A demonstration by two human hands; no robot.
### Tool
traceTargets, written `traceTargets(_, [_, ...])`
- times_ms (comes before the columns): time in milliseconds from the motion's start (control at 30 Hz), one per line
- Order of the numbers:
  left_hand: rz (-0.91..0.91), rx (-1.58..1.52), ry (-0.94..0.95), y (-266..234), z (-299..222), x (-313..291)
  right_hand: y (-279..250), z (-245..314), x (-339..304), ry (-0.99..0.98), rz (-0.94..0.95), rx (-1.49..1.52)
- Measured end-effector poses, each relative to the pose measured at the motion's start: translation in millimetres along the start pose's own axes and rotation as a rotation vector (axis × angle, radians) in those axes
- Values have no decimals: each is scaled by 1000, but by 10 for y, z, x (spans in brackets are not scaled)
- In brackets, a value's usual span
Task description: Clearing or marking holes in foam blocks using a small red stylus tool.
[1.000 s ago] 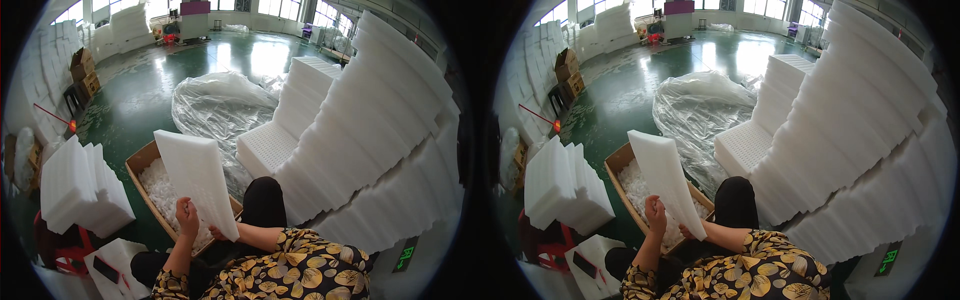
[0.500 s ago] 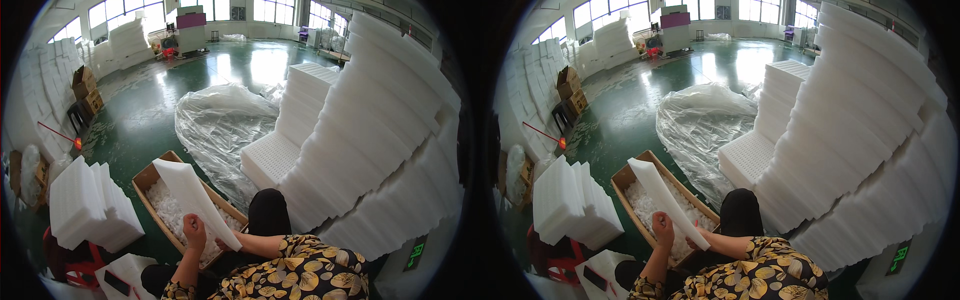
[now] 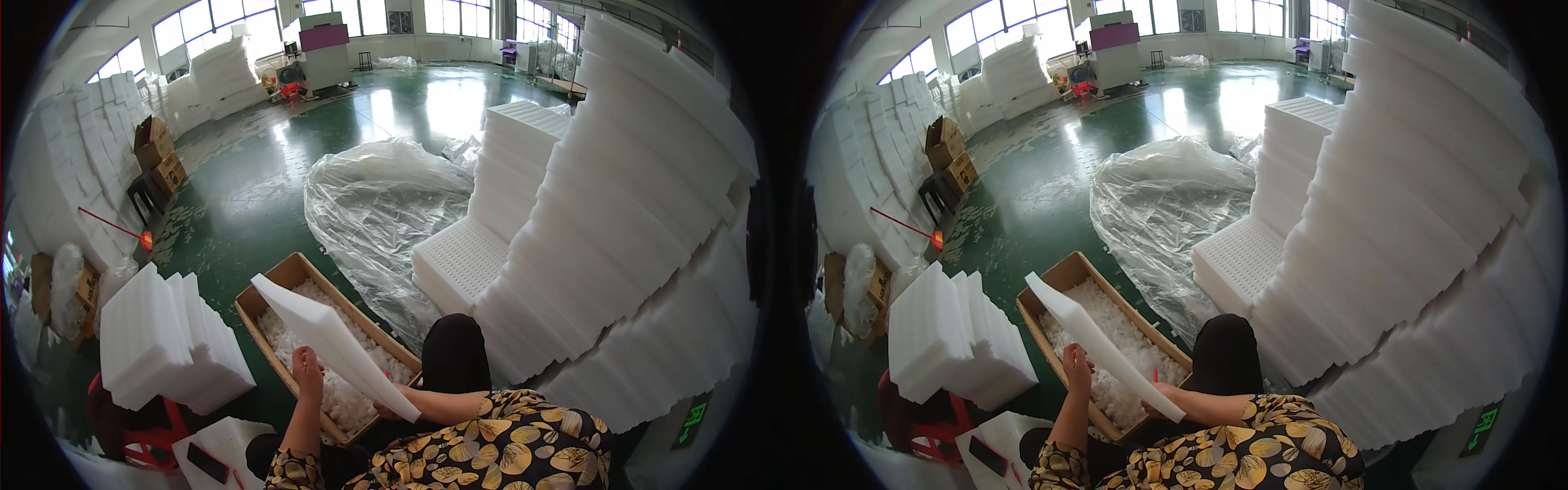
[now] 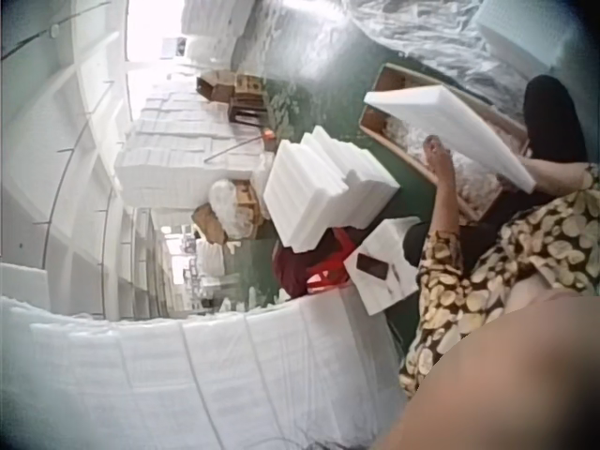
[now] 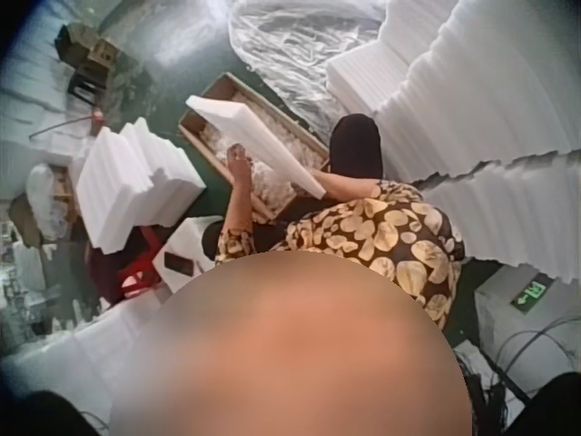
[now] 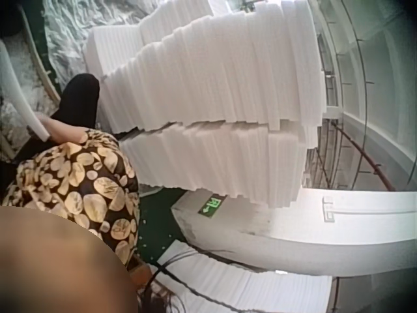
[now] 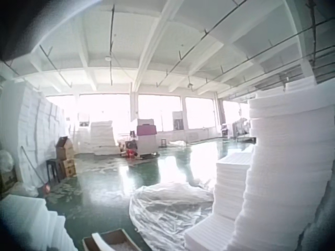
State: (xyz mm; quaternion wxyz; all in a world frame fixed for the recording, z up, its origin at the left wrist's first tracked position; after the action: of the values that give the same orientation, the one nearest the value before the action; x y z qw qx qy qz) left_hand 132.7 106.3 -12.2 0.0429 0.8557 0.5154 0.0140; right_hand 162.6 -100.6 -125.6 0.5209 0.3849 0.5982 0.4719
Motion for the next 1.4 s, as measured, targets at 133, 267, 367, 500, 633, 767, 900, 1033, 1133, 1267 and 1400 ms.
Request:
traceTargets(133, [31, 48, -96, 37, 216, -45, 145, -84, -54, 34, 134, 8])
traceTargets(267, [69, 19, -81, 49, 206, -50, 258, -34, -76, -70, -185, -69])
traceTargets(367, [182, 46, -123, 88, 193, -102, 450, -12, -196, -97, -220, -86])
traceTargets(500, [222, 86, -108, 193, 108, -169, 407, 41, -226, -98, -228, -63])
traceTargets(633, [31, 128, 42, 269, 49, -133, 259, 73, -134, -47, -152, 86])
traceTargets(767, [-5, -242, 118, 176, 240, 240, 530, -84, -31, 133, -177, 112])
traceTargets(900, [23, -149, 75, 293, 226, 109, 592, 3, -23, 47, -156, 39])
traceTargets(1033, [96, -19, -7, -91, 681, 400, 1162, -101, -220, 82, -314, 129])
traceTargets(1133, [164, 74, -88, -334, 1005, 526, 1398, -166, -326, 29, -478, 146])
traceTargets(1267, [372, -567, -455, -245, 942, 295, 93, 404, 161, -198, -594, 73])
traceTargets(1400, [476, -1013, -590, -372, -200, -294, 1229, 1085, -661, -604, -933, -832])
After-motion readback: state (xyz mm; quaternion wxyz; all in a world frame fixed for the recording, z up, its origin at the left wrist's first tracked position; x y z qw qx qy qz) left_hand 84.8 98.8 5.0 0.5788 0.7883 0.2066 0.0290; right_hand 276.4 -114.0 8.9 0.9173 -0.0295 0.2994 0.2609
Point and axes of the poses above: each hand's wrist, its own x-axis towards the middle knuckle, its own y-axis out of the palm, z = x × y, the point moved 4 cm from there along x, towards the middle knuckle, and after that the axes turned 11 degrees about -z, right-handed, at the moved point
